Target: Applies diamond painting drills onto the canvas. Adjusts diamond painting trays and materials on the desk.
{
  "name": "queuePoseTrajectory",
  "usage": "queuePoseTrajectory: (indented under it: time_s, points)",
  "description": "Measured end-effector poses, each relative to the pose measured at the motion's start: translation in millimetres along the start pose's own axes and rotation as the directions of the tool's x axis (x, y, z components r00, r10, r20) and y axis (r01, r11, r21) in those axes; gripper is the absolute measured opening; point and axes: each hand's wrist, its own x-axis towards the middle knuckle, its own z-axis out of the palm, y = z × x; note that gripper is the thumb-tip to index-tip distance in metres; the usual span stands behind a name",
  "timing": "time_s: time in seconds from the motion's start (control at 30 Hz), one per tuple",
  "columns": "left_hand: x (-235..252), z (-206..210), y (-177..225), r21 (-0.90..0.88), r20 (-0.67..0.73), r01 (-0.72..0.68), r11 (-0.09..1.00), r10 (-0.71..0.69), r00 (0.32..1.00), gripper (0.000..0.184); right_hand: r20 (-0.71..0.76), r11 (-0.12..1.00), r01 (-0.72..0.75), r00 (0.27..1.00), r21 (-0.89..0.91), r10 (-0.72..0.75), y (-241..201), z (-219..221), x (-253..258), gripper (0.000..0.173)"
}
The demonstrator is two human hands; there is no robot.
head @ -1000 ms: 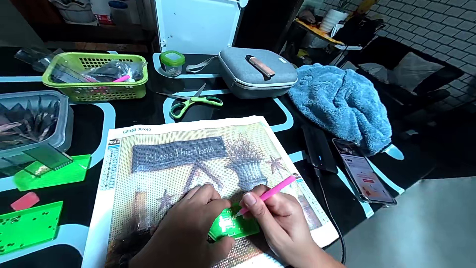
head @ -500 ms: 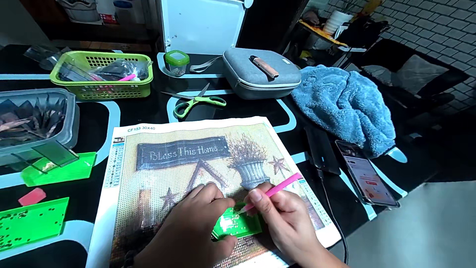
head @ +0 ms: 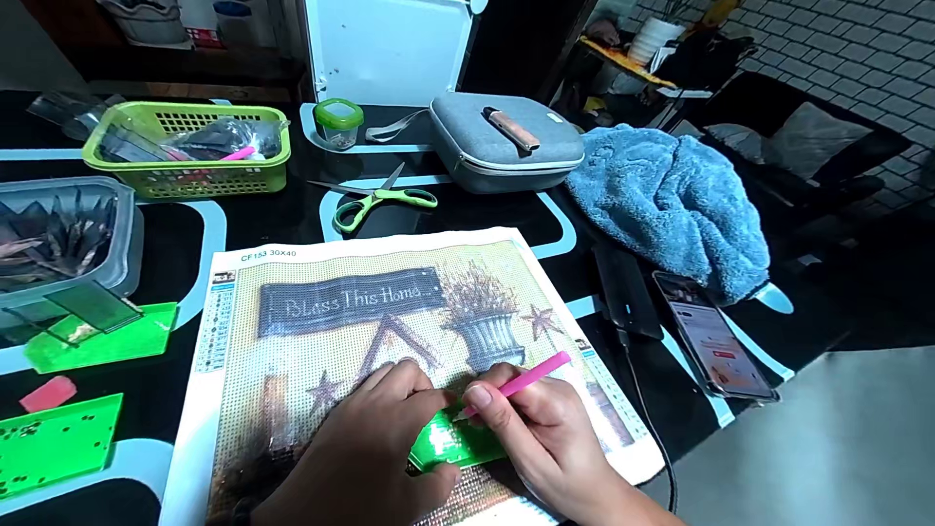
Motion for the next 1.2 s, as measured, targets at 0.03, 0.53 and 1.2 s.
queuePoseTrajectory:
  time_s: [0.03, 0.53, 1.2]
  points:
    - [0, 0, 0, 0.001, -0.006, -0.002, 1.000, 0.002, 1.000, 0.039, 0.006, 1.000, 0.000, 1.000, -0.004, 0.000, 0, 0, 0, 0.037]
    - [1, 1, 2, 0.006, -0.009, 0.023, 1.000, -0.023, 1.000, 0.042, 0.001, 0.992, -0.026, 1.000, 0.120, 0.026, 2, -2, 0, 0.034]
    - [4, -13, 7, -0.090, 0.139, 0.102, 0.991, -0.089, 0.986, 0.048, -0.235, 0.884, -0.390, 0.862, 0.257, 0.449, 25, -50, -2, 0.033]
